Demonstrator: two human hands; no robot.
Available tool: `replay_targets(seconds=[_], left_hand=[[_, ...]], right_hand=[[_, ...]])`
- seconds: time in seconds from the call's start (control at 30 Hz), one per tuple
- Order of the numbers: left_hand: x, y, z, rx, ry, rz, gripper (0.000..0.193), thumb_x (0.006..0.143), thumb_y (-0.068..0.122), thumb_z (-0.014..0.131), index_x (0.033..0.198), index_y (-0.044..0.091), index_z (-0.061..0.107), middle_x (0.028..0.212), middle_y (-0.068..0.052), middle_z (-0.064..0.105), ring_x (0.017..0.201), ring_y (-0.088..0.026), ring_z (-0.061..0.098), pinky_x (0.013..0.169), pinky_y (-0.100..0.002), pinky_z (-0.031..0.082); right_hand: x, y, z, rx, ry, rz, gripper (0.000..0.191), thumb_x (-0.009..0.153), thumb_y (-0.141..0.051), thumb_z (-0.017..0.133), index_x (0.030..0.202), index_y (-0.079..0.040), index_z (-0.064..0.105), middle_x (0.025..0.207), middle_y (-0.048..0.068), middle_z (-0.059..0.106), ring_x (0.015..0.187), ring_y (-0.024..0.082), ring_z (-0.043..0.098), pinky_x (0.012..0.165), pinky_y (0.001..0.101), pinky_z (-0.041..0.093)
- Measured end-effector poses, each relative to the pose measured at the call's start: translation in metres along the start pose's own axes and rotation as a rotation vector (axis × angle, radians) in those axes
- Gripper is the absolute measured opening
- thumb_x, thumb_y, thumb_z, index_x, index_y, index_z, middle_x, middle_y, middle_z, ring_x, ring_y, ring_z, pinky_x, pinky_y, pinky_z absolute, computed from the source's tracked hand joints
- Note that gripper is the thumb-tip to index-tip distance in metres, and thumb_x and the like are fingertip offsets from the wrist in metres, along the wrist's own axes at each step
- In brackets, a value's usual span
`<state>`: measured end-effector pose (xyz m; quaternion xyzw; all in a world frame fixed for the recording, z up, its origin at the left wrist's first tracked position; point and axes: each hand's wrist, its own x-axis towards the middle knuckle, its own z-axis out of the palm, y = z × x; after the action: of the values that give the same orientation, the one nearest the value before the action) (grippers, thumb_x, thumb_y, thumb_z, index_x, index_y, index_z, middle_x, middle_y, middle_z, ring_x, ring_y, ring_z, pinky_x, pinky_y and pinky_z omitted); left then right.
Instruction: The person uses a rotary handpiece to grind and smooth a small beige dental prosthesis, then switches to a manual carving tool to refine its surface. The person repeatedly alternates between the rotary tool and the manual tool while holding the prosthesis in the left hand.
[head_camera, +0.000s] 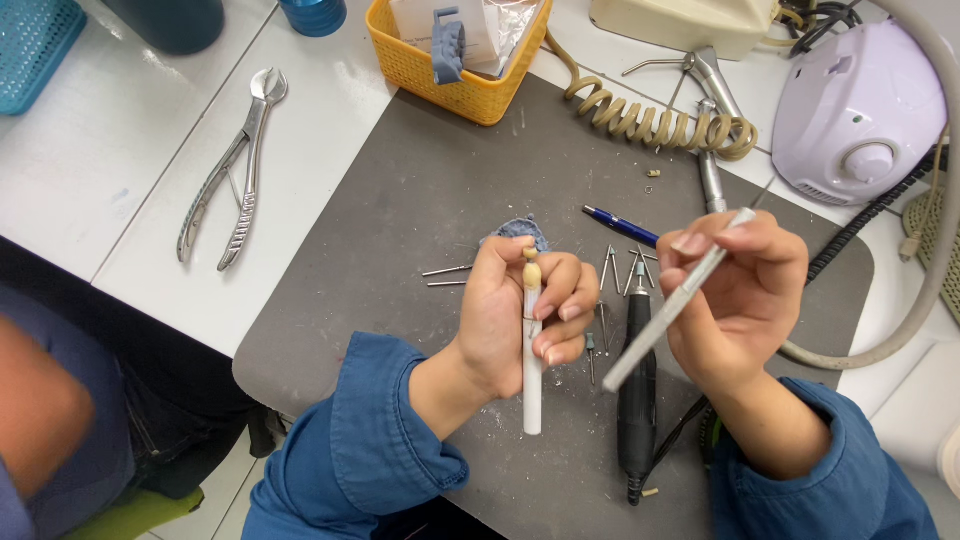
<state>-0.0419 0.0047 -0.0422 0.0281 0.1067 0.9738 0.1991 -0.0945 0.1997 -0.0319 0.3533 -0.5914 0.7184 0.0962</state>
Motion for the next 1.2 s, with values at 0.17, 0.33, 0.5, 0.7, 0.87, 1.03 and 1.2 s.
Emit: replay_targets(seconds=[0.17,0.33,0.5,0.7,0.87,1.03,1.2], left_hand=[[0.01,-0.008,-0.004,-0.019,0.046,-0.071,0.055,0.107,0.044,0.025,0.069,0.007,0.038,0.079,-0.009,0.048,0.047,-0.012,0.04,0.046,-0.026,0.045],[0.016,-0.016,-0.006,-0.061,0.11,-0.1,0.046,0.105,0.042,0.027,0.082,0.006,0.043,0.082,-0.01,0.052,0.045,-0.012,0.041,0.043,-0.025,0.045],[0.026,-0.023,-0.009,-0.098,0.143,-0.132,0.041,0.105,0.042,0.029,0.091,0.007,0.043,0.082,-0.009,0.052,0.045,-0.013,0.046,0.044,-0.026,0.047],[0.024,-0.025,-0.014,-0.116,0.17,-0.16,0.039,0.106,0.043,0.031,0.096,0.008,0.044,0.082,-0.006,0.05,0.045,-0.012,0.048,0.044,-0.026,0.048],[0.022,-0.025,-0.013,-0.121,0.17,-0.171,0.038,0.107,0.043,0.032,0.096,0.009,0.044,0.081,-0.005,0.049,0.045,-0.012,0.048,0.043,-0.026,0.048],[0.023,-0.023,-0.012,-0.105,0.174,-0.165,0.039,0.108,0.043,0.031,0.096,0.008,0.045,0.08,-0.005,0.048,0.045,-0.01,0.047,0.043,-0.025,0.047],[0.023,-0.024,-0.013,-0.124,0.171,-0.161,0.039,0.108,0.042,0.032,0.094,0.008,0.044,0.078,-0.005,0.048,0.045,-0.011,0.048,0.043,-0.025,0.048]], right_hand=[[0.004,0.016,0.012,-0.174,0.045,-0.336,0.02,0.103,-0.019,0.06,0.12,-0.009,0.056,0.106,0.006,0.064,0.09,0.014,0.063,0.078,0.0325,0.058],[0.0,0.011,-0.007,-0.629,-0.302,-0.531,0.009,0.102,-0.02,0.066,0.109,-0.016,0.061,0.107,0.009,0.055,0.092,0.025,0.059,0.082,0.0391,0.055],[-0.002,0.015,-0.019,-0.552,-0.397,-0.419,0.019,0.1,-0.019,0.069,0.115,-0.011,0.06,0.118,0.011,0.061,0.109,0.029,0.069,0.095,0.0485,0.054],[-0.005,0.014,-0.02,-0.48,-0.442,-0.233,0.026,0.1,-0.01,0.068,0.12,-0.01,0.051,0.124,0.012,0.06,0.119,0.035,0.069,0.108,0.0547,0.053],[-0.009,0.017,-0.02,-0.465,-0.436,-0.218,0.027,0.1,-0.01,0.068,0.121,-0.01,0.05,0.125,0.012,0.059,0.12,0.037,0.069,0.11,0.0562,0.053],[-0.008,0.015,-0.02,-0.477,-0.451,-0.181,0.027,0.1,-0.013,0.067,0.121,-0.011,0.051,0.125,0.011,0.06,0.122,0.036,0.069,0.111,0.0562,0.052],[-0.01,0.017,-0.021,-0.483,-0.46,-0.199,0.027,0.1,-0.012,0.068,0.12,-0.011,0.051,0.124,0.011,0.061,0.121,0.035,0.069,0.109,0.0558,0.051]])
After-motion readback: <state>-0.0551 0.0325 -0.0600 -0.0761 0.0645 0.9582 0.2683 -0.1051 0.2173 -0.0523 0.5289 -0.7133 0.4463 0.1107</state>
